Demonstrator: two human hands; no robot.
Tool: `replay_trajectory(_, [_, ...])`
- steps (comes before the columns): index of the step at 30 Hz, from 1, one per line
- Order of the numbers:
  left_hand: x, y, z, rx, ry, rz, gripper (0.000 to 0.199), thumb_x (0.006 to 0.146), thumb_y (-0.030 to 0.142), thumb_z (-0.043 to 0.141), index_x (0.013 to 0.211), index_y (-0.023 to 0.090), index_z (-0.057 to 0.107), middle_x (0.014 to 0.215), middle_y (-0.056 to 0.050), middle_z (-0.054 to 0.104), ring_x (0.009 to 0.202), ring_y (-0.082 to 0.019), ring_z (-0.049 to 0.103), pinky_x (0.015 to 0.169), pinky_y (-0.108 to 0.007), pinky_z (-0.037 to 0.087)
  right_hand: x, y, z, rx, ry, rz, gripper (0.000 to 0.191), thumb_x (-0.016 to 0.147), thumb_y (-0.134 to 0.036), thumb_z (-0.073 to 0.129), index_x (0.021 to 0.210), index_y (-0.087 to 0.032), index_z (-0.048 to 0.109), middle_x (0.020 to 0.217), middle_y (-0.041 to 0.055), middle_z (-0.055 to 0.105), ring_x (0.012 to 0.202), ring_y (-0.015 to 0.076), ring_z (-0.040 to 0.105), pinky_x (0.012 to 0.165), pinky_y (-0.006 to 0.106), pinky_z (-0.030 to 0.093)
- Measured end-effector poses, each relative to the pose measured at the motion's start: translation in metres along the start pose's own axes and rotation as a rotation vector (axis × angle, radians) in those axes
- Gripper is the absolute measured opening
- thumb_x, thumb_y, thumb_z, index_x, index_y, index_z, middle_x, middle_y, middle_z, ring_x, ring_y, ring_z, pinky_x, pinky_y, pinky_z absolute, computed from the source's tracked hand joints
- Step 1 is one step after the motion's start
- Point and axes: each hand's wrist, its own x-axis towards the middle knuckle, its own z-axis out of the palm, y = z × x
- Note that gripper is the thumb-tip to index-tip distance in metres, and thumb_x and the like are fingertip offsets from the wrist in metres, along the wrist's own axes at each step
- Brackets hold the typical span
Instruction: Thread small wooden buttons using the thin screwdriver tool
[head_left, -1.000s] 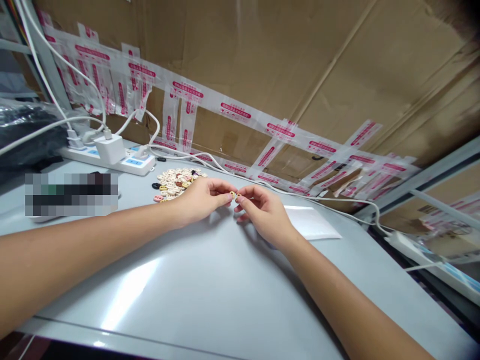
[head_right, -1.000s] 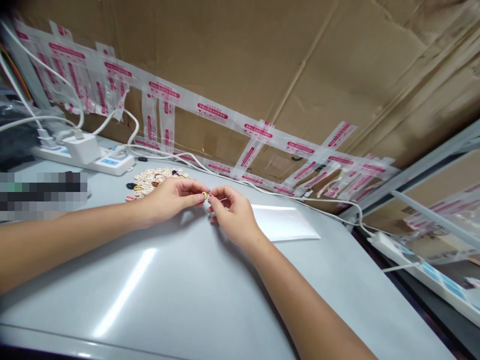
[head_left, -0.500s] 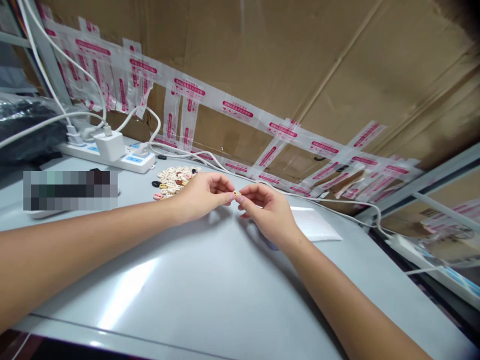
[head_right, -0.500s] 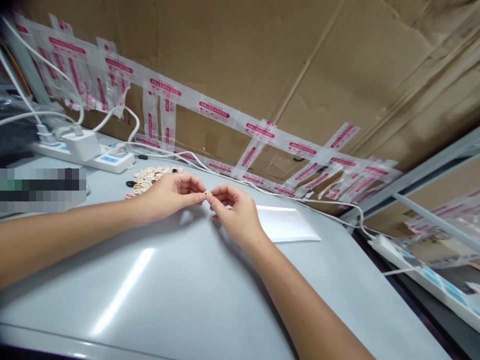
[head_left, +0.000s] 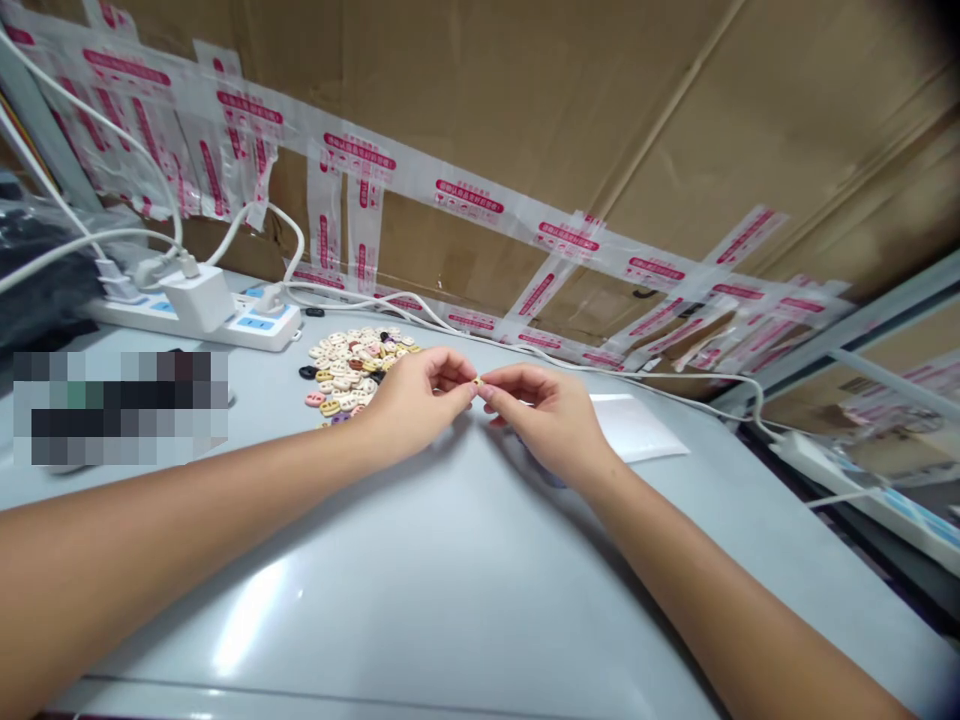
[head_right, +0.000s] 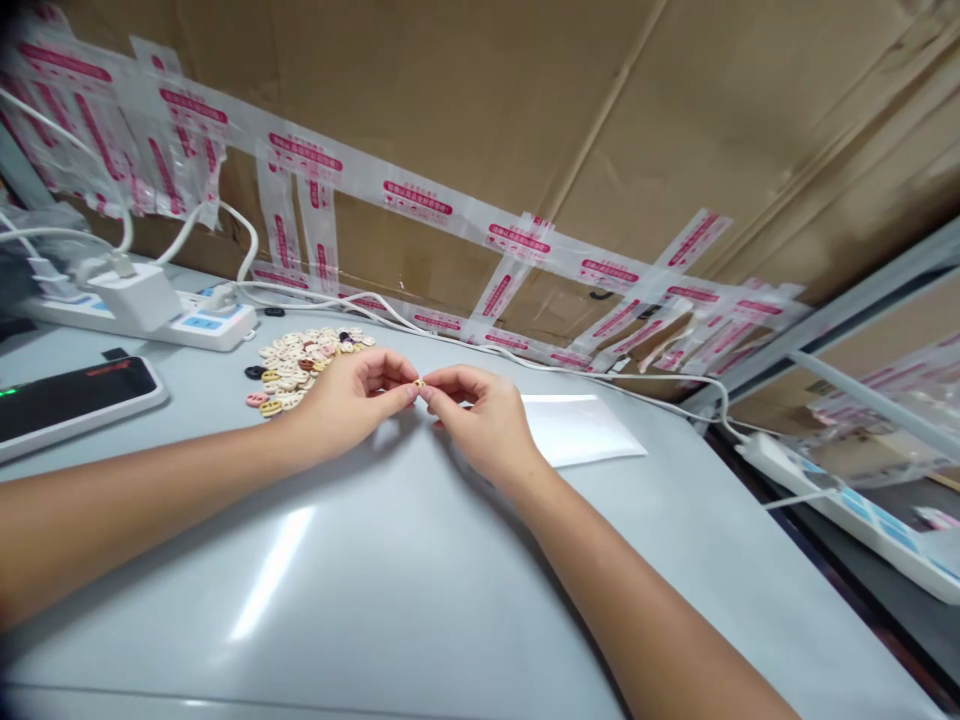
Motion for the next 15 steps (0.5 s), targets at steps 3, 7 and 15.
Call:
replay_trajectory(3, [0.0004, -0.0010, 0.0018, -0.001, -0.004, -0.001, 0.014, 0.077, 0.022, 0.069, 0.086, 0.015, 0.061, 0.081, -0.002, 0.068, 0.075, -0.015, 0.066, 0.072, -0.030, 0.052, -0.0003, -0.0009, -0.0014, 0.019, -0.022, 0.002, 0.023, 0.076, -0.039, 0.076, 0.086, -0.018, 0.075, 0.083, 0.0050, 0.073, 0.073, 0.0167, 0.066, 0.060, 0.028, 0.059])
replay_trajectory(7, [0.0008, -0.0028, 0.0022, -0.028, -0.022, 0.011, 0.015, 0.078, 0.023, 0.068, 0.088, 0.016, 0.060, 0.082, -0.002, 0.068, 0.078, -0.016, 0.067, 0.074, -0.032, 0.054, -0.0008, -0.0009, -0.0028, 0.020, -0.027, 0.000, 0.023, 0.077, -0.038, 0.075, 0.088, -0.018, 0.074, 0.084, 0.0047, 0.073, 0.075, 0.0169, 0.066, 0.062, 0.028, 0.059])
replay_trajectory(15, [0.0027, -0.0021, 0.0022, 0.017, -0.034, 0.048, 0.016, 0.076, 0.025, 0.069, 0.086, 0.016, 0.061, 0.083, -0.003, 0.068, 0.078, -0.015, 0.067, 0.074, -0.030, 0.053, -0.0001, 0.0018, -0.0058, -0.004, -0.045, -0.050, 0.024, 0.079, -0.039, 0.073, 0.089, -0.018, 0.074, 0.085, 0.0052, 0.072, 0.074, 0.0171, 0.065, 0.062, 0.029, 0.058])
